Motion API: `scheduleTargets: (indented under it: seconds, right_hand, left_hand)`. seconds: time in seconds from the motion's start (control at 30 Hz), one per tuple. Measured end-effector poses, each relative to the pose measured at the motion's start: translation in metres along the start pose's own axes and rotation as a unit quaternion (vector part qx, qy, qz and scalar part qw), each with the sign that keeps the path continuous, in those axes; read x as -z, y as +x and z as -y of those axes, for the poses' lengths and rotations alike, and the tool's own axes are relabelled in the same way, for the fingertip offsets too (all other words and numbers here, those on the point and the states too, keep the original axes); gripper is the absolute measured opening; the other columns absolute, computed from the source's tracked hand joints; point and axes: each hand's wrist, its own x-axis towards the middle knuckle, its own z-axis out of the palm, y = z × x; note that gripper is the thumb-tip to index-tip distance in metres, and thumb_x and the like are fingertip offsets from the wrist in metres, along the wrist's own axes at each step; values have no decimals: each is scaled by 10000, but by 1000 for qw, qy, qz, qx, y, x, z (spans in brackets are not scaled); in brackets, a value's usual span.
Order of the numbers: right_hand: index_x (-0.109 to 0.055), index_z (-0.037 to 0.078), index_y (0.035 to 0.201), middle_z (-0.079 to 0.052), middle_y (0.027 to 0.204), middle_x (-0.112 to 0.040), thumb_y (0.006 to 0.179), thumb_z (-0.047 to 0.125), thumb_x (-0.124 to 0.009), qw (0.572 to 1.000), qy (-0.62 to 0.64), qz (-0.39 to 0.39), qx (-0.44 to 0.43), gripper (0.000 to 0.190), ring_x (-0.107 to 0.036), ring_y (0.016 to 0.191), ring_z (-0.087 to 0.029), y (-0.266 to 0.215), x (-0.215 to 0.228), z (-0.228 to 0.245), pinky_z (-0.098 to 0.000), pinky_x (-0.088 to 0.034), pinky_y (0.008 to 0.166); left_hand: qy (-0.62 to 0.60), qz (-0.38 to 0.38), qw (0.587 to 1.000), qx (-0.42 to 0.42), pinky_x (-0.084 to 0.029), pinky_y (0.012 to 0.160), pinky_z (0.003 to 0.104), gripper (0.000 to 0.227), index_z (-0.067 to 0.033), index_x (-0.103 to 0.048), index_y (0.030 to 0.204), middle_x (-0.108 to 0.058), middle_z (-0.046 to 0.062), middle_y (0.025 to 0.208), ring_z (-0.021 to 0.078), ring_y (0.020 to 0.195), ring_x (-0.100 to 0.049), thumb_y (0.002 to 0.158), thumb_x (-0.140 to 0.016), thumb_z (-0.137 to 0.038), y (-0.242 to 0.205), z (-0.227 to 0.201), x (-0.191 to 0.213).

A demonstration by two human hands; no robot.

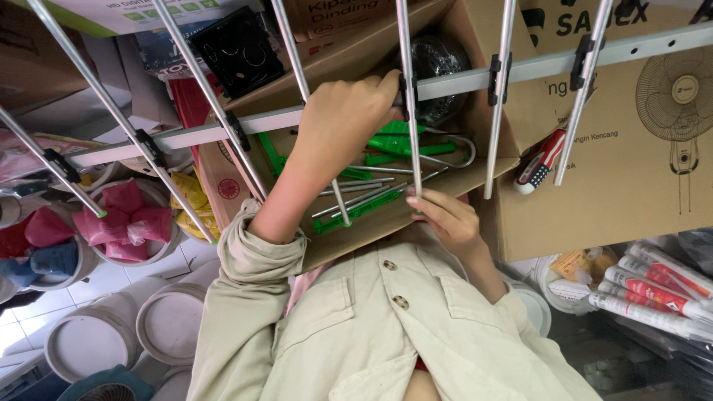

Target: The person assembles an antenna by inserting metal rods through the holes of a central frame and attaching a green plastic component.

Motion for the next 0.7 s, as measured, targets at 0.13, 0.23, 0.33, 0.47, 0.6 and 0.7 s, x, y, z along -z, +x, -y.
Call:
scheduleTargets:
  seconds: [0.13, 0.23, 0.33, 0.47, 0.6, 0.7]
  right_hand:
    - [-725, 9, 1127, -209, 1168, -744, 856, -195, -703, 996, -50, -69, -9, 339, -780, 969, -274, 9, -2, 1, -304, -665, 802]
    - [-712, 21, 1111, -217, 1116, -745, 876, -123, -776, 988, -95, -121, 10, 283, -770, 957, -292, 21, 7, 4, -342, -640, 809]
    - [-713, 2, 1106, -231, 1123, -749, 915, -116, -771, 991, -89, -103, -1, 231, -778, 982, -305, 28, 19, 11, -342, -648, 816]
    - [-729, -20, 1053, -205, 1087, -748, 890, -43, -815, 991, -54, -118, -16, 185, -766, 962, -288, 29, 20, 8, -361, -626, 835]
    - [-753, -37, 998, -209, 1068, -784, 885, -11, -815, 966, 47, -173, -187, 132, -613, 728, -196, 14, -1, 6, -298, -478, 664]
    - [-637, 63, 1058, -141, 1053, -768, 956, 88, -786, 908, 273, -232, -217, 182, -683, 858, -160, 14, -13, 10, -295, -568, 795]
  left_hand:
    - [-30, 30, 999, -4, -527, 473, 398, 282, -50, -651, 991, -686, 96, 697, 298, 596, -709, 861, -772, -269, -5, -19, -7]
    - [-25, 28, 998, -58, -519, 473, 378, 150, -66, -644, 995, -688, 61, 730, 273, 593, -708, 869, -702, -122, -7, -42, -13]
    - [-45, -5, 996, -71, -501, 448, 369, 207, -56, -647, 1018, -670, 71, 721, 268, 576, -697, 825, -680, -124, -7, -43, -13]
    - [-40, -15, 997, -72, -497, 455, 369, 183, -62, -637, 990, -653, 65, 713, 263, 567, -686, 830, -694, -131, -5, -42, -14]
    - [-32, 14, 997, -68, -493, 447, 367, 161, -72, -611, 924, -641, 69, 691, 260, 557, -685, 802, -701, -128, -7, -40, -19]
    - [0, 16, 997, -73, -495, 453, 363, 144, -79, -594, 900, -630, 62, 683, 259, 557, -684, 803, -699, -101, -6, -38, -19]
